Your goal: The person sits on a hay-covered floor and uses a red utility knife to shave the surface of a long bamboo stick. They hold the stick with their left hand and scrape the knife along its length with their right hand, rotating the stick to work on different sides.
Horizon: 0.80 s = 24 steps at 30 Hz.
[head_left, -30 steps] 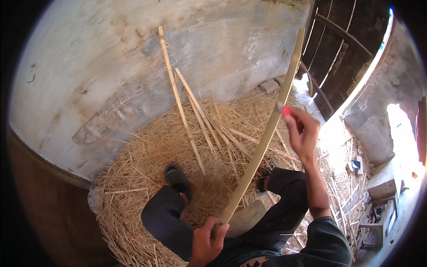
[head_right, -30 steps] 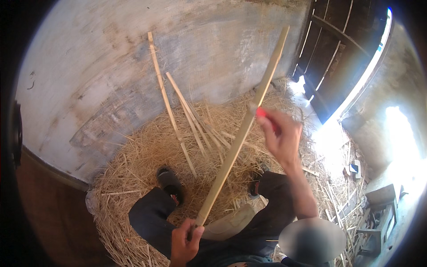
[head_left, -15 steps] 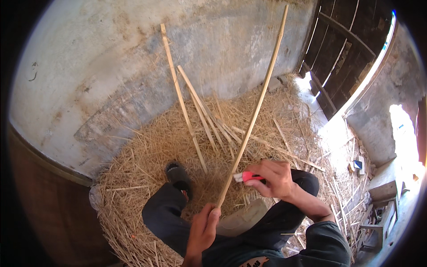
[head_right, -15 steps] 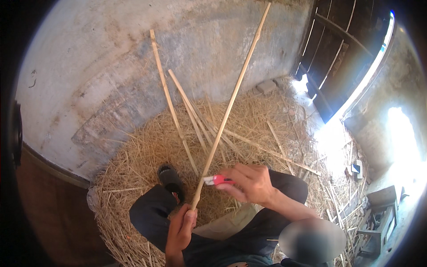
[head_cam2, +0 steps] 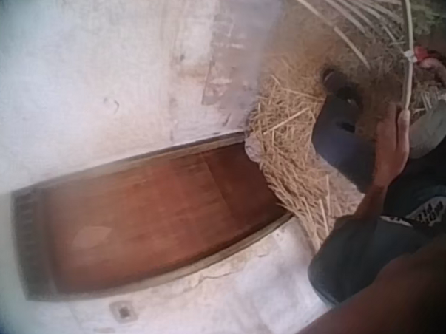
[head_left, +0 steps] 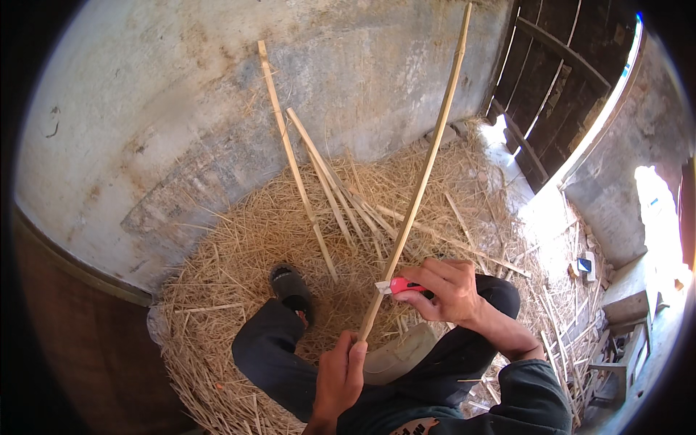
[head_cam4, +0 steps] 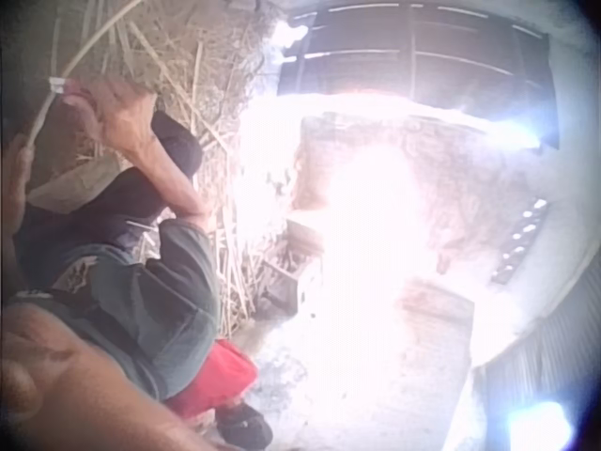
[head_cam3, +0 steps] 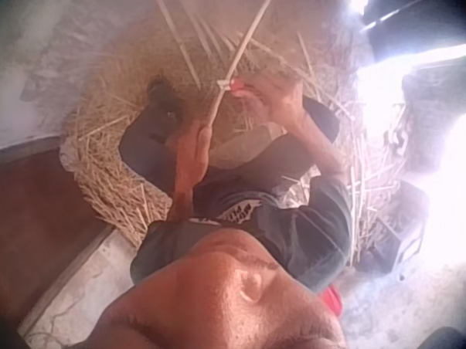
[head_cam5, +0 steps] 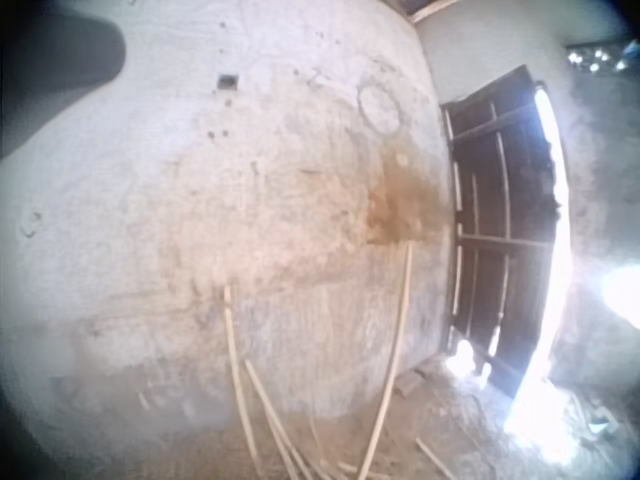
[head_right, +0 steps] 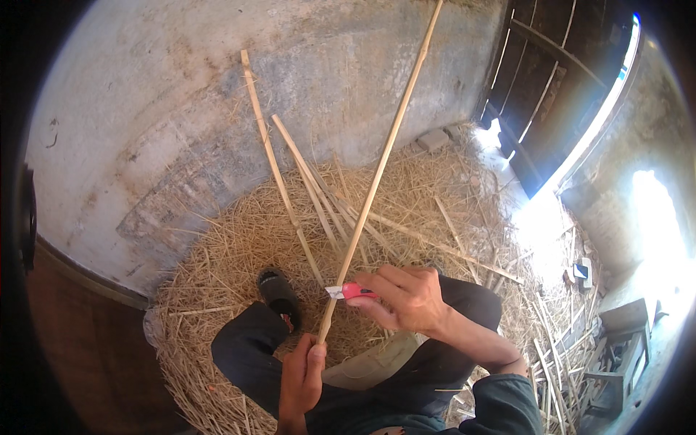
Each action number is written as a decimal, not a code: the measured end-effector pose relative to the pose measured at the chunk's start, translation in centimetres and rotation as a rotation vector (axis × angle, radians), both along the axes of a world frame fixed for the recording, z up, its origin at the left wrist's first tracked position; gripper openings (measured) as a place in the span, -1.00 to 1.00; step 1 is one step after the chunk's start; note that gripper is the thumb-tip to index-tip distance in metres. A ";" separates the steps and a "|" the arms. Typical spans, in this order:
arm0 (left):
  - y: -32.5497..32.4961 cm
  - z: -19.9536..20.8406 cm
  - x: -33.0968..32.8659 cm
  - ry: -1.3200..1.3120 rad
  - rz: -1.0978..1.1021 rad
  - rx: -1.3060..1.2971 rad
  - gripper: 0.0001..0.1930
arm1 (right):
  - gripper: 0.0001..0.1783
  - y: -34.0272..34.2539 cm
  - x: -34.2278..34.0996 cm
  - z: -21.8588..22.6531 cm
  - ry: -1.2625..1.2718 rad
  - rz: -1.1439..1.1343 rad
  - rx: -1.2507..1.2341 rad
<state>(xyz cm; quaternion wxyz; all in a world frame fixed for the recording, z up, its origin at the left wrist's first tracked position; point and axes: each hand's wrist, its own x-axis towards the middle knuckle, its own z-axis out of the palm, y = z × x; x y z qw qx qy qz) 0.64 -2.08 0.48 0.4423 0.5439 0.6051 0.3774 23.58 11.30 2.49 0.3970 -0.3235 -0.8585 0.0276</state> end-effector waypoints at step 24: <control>-3.2 -3.8 -3.7 -0.217 -0.158 -0.333 -0.64 | -0.67 10.8 8.6 2.5 0.305 -0.542 -0.286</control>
